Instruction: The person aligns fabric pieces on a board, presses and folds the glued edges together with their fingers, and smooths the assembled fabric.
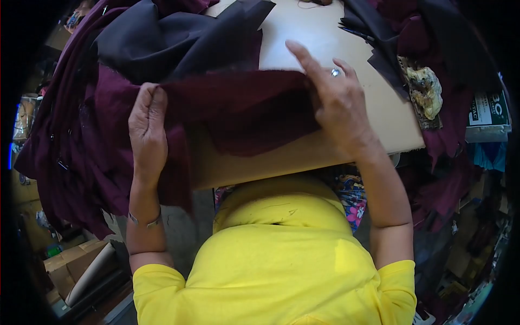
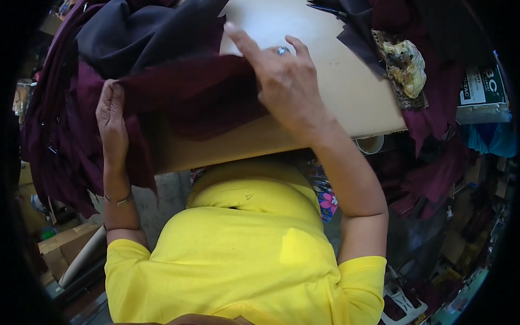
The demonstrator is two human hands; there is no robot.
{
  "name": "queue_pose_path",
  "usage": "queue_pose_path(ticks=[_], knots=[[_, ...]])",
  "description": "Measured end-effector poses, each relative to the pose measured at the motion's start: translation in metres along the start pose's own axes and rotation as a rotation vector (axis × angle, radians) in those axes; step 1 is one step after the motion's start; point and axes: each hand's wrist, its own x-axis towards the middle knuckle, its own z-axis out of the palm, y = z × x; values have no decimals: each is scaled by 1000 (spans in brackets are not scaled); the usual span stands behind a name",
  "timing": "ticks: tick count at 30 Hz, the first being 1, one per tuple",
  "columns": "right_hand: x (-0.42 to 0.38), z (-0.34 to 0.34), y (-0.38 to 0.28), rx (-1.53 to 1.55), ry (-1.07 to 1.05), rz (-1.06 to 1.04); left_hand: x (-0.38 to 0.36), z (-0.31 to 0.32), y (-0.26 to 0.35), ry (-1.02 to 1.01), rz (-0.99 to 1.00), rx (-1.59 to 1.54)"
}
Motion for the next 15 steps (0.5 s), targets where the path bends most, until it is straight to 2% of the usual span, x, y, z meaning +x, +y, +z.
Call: queue_pose_path(ticks=[2, 3, 4, 6, 9, 10, 11, 12, 14, 15], knots=[[22, -21, 1, 172, 2, 52, 7, 1, 1, 71, 76, 28], [33, -38, 0, 199, -98, 113, 10, -1, 4, 26, 150, 260], [42, -51, 0, 432, -52, 52, 13, -3, 5, -29, 147, 405], [51, -70, 6, 335, -17, -97, 19, -5, 4, -143, 143, 691], [56, -108, 2, 469, -149, 48, 20, -29, -7, -179, 179, 944], [59, -113, 14, 512, -226, -77, 21, -41, -13, -184, 185, 1012], [64, -110, 20, 541, -283, -131, 24, -55, -20, -248, 65, 989], [70, -106, 26, 567, -340, -185, 32, -56, -23, -281, 101, 1003], [96, -87, 44, 449, -524, -32, 51, -57, -25, -342, 176, 1030], [111, -76, 56, 382, -600, 39, 68, -63, -46, -329, 258, 1101]])
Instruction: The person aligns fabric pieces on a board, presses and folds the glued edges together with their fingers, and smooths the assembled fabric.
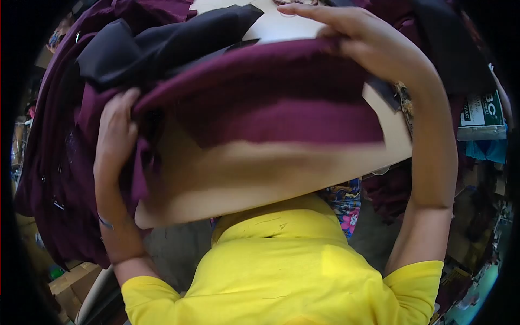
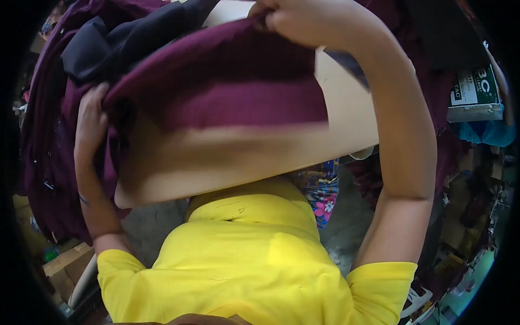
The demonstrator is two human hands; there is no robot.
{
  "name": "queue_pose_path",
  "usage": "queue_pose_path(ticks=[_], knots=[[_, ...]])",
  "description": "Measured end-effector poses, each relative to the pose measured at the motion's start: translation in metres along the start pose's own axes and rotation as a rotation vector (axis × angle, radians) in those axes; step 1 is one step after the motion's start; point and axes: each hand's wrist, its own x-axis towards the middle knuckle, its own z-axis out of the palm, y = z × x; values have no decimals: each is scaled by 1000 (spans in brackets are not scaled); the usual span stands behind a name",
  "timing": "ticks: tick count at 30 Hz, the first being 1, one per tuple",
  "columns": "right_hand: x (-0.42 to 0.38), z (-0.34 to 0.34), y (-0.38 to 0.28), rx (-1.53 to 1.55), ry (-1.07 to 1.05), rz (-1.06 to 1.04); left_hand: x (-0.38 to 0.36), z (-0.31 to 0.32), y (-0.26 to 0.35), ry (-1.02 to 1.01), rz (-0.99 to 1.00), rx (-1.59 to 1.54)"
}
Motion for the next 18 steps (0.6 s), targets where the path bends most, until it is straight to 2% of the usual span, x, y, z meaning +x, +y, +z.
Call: queue_pose_path(ticks=[1, 2, 4, 5, 6, 7, 8, 10, 11, 13, 15, 17, 18], knots=[[19, -4, 19, -41, -24, 89, 25, 12, -13, 56, 54, 33], [40, -5, 43, -210, 168, 116, 58, 16, -11, 44, 21, 6], [64, -11, 70, -473, 603, 73, 130, 35, -23, 425, 264, -49], [68, -17, 74, -566, 847, 0, 154, 33, -19, 527, 250, -100], [58, -15, 75, -685, 863, -107, 163, 23, 0, 626, 212, -133], [49, -13, 76, -812, 888, -214, 168, 22, 10, 690, 254, -181], [39, -11, 77, -939, 921, -316, 164, 18, 22, 612, 264, -226], [3, 17, 91, -1046, 722, -306, 146, 25, 23, 399, 271, -305], [-25, 40, 81, -995, 556, -212, 136, 38, 11, 263, 268, -338], [-62, 74, 58, -725, 423, -143, 104, 40, 10, -29, 269, -371], [-92, 98, 31, -569, 257, -82, 72, 39, 18, -213, 220, -316], [-103, 109, 10, -553, 210, -117, 52, 32, 28, -261, 180, -173], [-103, 106, -1, -414, 166, -82, 49, 28, 29, -338, 136, -81]])
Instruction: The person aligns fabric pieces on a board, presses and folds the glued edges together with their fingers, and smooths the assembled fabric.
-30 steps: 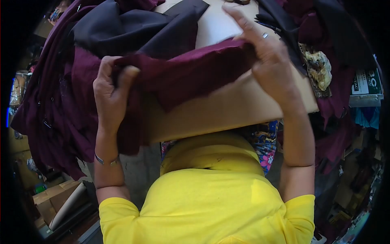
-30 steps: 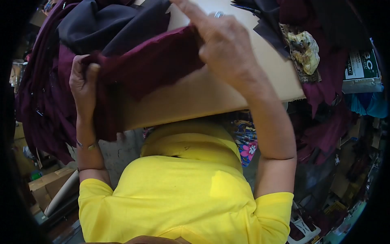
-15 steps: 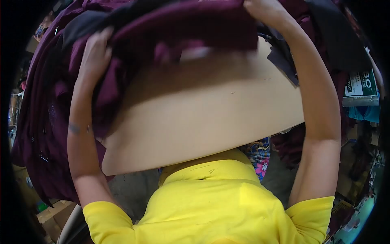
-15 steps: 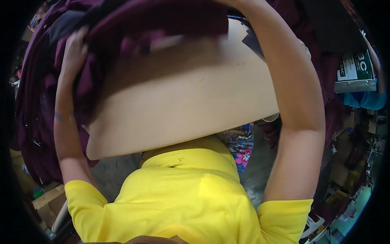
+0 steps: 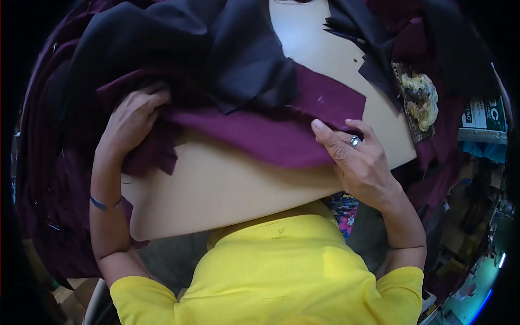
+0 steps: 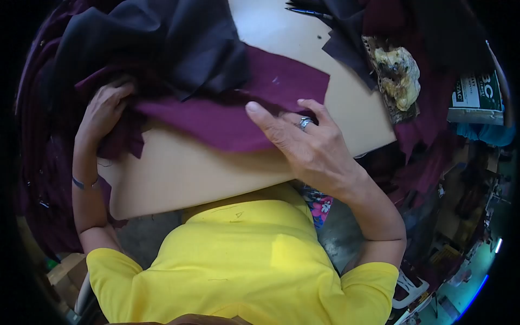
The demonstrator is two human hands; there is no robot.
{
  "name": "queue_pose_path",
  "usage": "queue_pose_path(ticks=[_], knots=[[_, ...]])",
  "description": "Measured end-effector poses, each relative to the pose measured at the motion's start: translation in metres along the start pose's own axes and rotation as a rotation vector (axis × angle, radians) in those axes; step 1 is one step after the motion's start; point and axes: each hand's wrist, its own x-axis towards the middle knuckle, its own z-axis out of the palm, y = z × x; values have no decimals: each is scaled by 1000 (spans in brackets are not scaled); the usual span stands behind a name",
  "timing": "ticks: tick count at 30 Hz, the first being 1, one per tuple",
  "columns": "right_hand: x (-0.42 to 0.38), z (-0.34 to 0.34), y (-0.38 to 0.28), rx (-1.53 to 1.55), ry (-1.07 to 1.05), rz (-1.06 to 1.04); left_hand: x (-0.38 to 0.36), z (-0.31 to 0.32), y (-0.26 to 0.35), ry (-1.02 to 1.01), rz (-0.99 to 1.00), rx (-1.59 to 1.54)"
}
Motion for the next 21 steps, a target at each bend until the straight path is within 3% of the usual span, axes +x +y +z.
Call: queue_pose_path(ticks=[3, 4, 7, 10, 13, 16, 19, 21], knots=[[19, -15, 2, 365, 90, 49, -5, -24, 24, -221, -183, 94], [26, -13, 13, 378, 99, 115, -16, -18, 23, 0, 14, 265], [66, 12, 38, 447, 282, 316, -27, -29, 56, 184, 233, 341], [108, 33, 57, 327, -44, 424, -24, -8, 92, 237, 310, -120], [137, 75, 71, 540, 231, 202, -16, 33, 101, 307, 208, -200], [159, 92, 62, 627, 179, 196, -10, 46, 95, 334, 136, -249], [187, 85, 42, 1481, 80, 695, -11, 48, 87, 306, 110, -318], [187, 81, 43, 1018, 150, 423, -10, 48, 80, 290, 126, -308]])
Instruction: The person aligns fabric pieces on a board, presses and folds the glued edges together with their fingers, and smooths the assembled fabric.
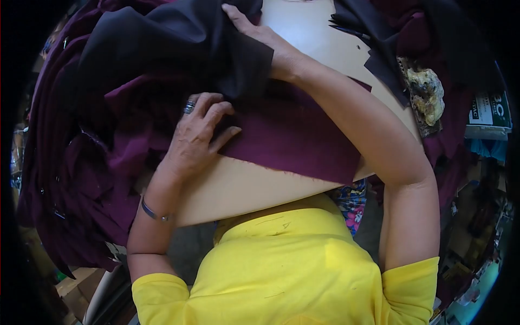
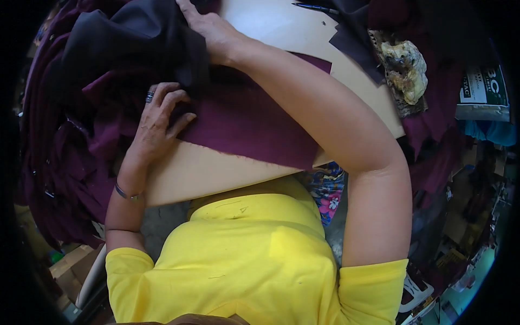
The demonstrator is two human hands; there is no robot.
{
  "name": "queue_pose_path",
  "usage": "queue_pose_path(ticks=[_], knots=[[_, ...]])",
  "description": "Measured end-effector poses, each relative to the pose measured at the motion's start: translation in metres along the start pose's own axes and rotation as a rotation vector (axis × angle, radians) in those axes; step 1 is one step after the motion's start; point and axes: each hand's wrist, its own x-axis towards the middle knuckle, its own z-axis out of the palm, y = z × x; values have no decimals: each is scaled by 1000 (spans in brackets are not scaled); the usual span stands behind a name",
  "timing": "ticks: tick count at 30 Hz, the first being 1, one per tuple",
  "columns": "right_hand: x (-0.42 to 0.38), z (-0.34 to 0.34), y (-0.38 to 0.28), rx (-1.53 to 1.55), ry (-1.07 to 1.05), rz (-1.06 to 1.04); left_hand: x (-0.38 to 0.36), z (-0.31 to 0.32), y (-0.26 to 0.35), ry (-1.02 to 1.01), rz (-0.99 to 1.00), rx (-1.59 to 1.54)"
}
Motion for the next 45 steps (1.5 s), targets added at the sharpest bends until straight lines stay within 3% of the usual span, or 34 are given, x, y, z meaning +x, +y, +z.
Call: queue_pose_path(ticks=[2, 3, 6, 7, 11, 15, 19, 25, 28, 30, 32, 35, 37, 39, 45], knots=[[-3, -6, -3, -441, -2, -313, 2, -2, -10, -10, 0, 32], [-5, -13, -12, -515, -55, -205, 3, -4, -11, -72, -79, 39], [-5, -23, 1, -581, 124, -247, 11, -4, -25, -16, 42, -28], [-7, -24, 1, -656, 165, -238, 11, -4, -25, -4, 3, -77], [-30, -18, -47, -586, -106, 104, 11, 0, -29, 14, -16, -49], [-9, -4, -22, -457, -23, 25, 10, 0, -27, -50, -3, 11], [-9, -22, -6, -503, 93, -235, 17, -2, -33, -82, 34, 25], [-30, -43, -26, -450, -25, 41, 26, -9, -64, -103, 95, -43], [-41, -32, -3, -452, 110, -227, 34, -21, -68, -123, 71, -118], [-48, -33, -3, -484, 47, -148, 38, -29, -43, -139, -2, 172], [-52, -32, -8, -521, -1, -33, 42, -23, -22, 99, 327, 465], [-50, -26, 8, -519, 150, -288, 41, -4, 35, 80, 382, 30], [-49, -25, 17, -528, 214, -473, 34, 13, 43, -12, 357, 40], [-46, -35, 21, -524, 260, -487, 32, 27, 40, -3, 353, 2], [-74, -69, -16, -498, 134, 165, 31, 32, 50, 19, 387, -106]])
